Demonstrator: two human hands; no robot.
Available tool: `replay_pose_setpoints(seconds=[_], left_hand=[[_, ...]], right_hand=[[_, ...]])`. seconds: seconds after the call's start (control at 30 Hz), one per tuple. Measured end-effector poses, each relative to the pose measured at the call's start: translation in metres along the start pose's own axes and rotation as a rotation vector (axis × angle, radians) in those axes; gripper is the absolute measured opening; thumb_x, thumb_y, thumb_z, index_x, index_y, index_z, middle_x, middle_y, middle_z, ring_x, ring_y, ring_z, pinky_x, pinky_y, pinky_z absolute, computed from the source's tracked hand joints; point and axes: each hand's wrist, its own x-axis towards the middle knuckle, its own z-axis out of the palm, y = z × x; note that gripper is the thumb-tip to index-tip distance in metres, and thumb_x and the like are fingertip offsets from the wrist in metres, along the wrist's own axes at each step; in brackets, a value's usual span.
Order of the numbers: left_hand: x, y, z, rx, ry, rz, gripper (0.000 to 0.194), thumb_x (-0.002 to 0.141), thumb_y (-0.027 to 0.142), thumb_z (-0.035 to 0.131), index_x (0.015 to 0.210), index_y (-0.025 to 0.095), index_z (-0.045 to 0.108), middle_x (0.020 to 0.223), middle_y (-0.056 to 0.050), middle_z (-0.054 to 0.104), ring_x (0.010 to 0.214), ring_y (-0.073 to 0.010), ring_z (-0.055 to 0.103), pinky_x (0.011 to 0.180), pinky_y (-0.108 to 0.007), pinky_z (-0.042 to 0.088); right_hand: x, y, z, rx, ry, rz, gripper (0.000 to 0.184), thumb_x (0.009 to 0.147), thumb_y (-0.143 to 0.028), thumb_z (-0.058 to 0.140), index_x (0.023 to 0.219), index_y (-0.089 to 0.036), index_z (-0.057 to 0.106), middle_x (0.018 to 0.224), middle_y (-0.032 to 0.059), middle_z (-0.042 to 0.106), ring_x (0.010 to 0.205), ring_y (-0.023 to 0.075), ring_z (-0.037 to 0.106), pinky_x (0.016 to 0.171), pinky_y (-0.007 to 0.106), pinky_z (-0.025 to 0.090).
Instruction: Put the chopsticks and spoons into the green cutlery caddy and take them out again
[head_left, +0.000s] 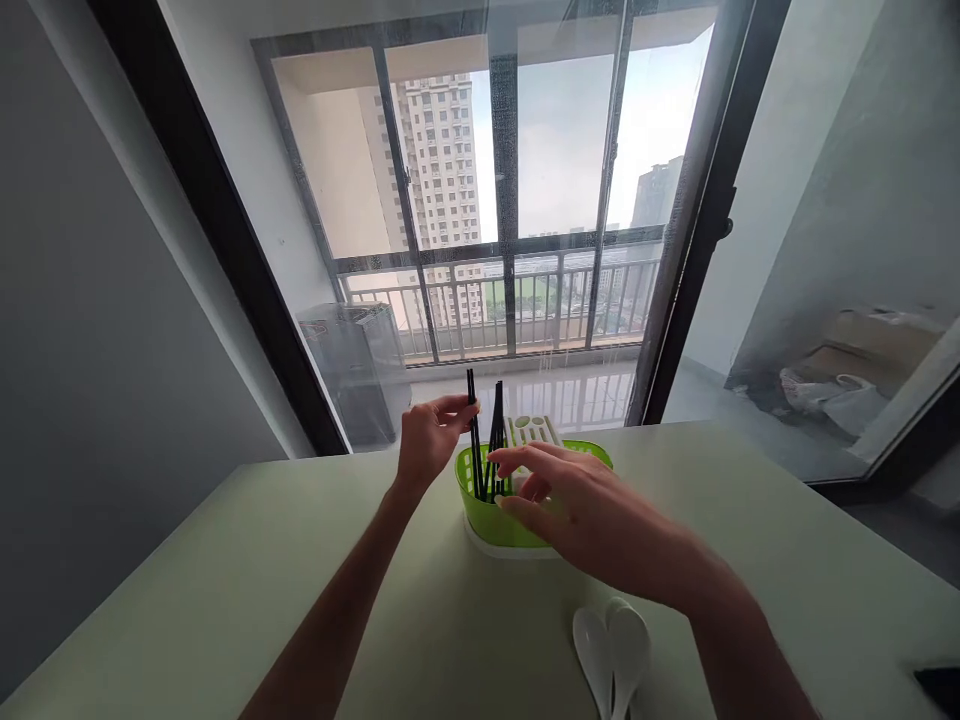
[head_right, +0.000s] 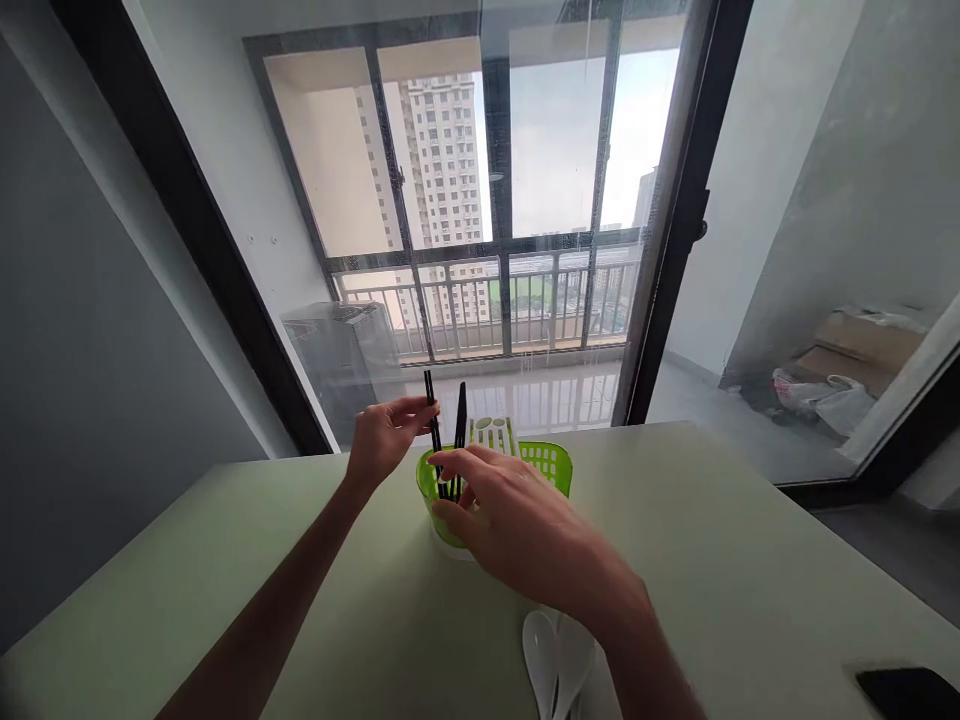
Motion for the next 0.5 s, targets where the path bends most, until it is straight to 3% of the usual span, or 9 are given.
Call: replay_pose_setpoints(seconds=[0.17, 0.37, 0.5], left_hand=[[0.012, -0.019, 0.013, -0.009, -0.102, -0.047, 0.036, 0.079, 0.050, 0.078, 0.099, 0.019, 0.080, 0.091, -0.005, 0.082, 0.077, -0.0226, 0.078, 0.076, -0.033, 0.065], [0.018, -0.036, 0.023, 0.001, -0.169, -0.050, 0.039, 0.077, 0.051, 0.079, 0.099, 0.019, 0.079, 0.092, -0.007, 0.081, 0.076, -0.0243, 0.078, 0.074, -0.035, 0.064], [0.017, -0.042, 0.023, -0.003, -0.204, -0.035, 0.038, 0.080, 0.050, 0.076, 0.101, 0.018, 0.078, 0.098, -0.008, 0.081, 0.089, -0.0254, 0.077, 0.083, -0.036, 0.061]], right_hand=[[-0.005, -0.001, -0.006, 0.061, -0.096, -0.054, 0.036, 0.102, -0.044, 0.053, 0.134, -0.030, 0.061, 0.111, 0.0022, 0.074, 0.094, 0.0182, 0.068, 0.086, 0.036, 0.050], [-0.007, 0.004, -0.009, 0.088, -0.105, -0.062, 0.034, 0.101, -0.048, 0.054, 0.130, -0.033, 0.064, 0.104, -0.0006, 0.076, 0.094, 0.0179, 0.068, 0.083, 0.034, 0.049], [-0.006, 0.007, -0.009, 0.086, -0.122, -0.071, 0.035, 0.100, -0.049, 0.055, 0.130, -0.032, 0.064, 0.105, -0.0006, 0.076, 0.093, 0.0185, 0.069, 0.083, 0.035, 0.049]])
